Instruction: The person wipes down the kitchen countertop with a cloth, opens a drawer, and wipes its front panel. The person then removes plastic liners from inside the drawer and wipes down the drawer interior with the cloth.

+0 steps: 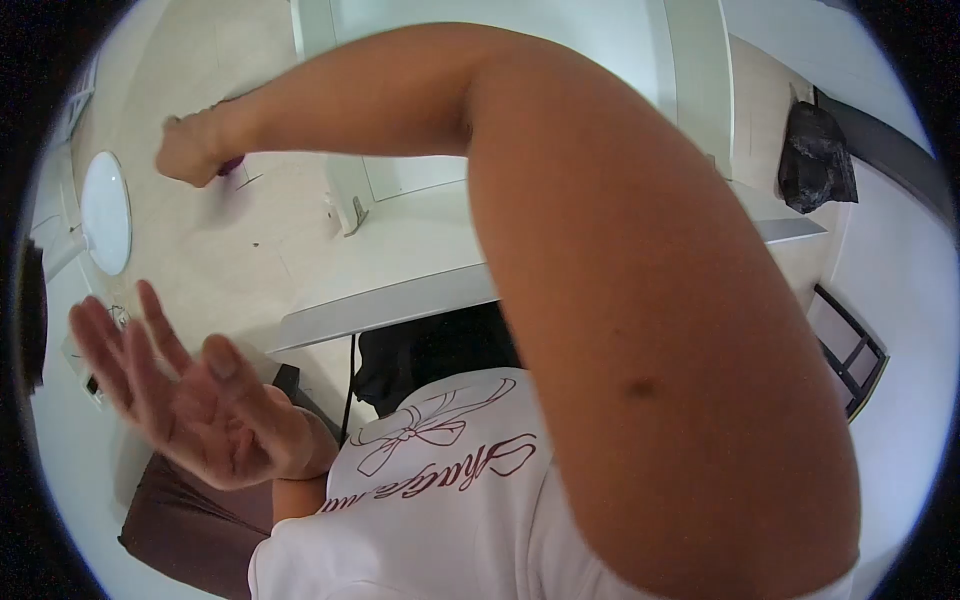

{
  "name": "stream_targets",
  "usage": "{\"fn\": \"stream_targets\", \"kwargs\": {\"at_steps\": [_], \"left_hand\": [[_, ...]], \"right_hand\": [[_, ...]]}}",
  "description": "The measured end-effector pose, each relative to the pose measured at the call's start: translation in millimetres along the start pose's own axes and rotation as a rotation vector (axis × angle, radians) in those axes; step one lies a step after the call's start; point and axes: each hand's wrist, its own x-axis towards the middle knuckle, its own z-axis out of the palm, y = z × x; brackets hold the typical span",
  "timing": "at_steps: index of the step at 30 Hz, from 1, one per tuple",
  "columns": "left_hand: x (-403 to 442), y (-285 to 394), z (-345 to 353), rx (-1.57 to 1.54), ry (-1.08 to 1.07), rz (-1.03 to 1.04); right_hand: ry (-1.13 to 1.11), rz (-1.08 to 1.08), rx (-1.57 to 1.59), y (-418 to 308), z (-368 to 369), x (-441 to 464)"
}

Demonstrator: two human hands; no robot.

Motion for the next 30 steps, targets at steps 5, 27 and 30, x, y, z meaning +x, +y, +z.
{"fn": "stream_targets", "kwargs": {"at_steps": [5, 27, 30], "left_hand": [[-11.4, -7.1, 5.7, -0.075, -0.055, -0.053], [5.1, 24.4, 40.9, 0.146, -0.6, -0.047], [2.2, 23.2, 44.9, 0.17, -0.612, -0.049]], "right_hand": [[-0.344, 0.141, 1.016, 47.4, -52.0, -67.4], [-0.631, 0.607, 0.635, 133.3, 98.8, -393.8], [-0.742, 0.733, 0.525, 169.8, 77.8, -466.4]]}}
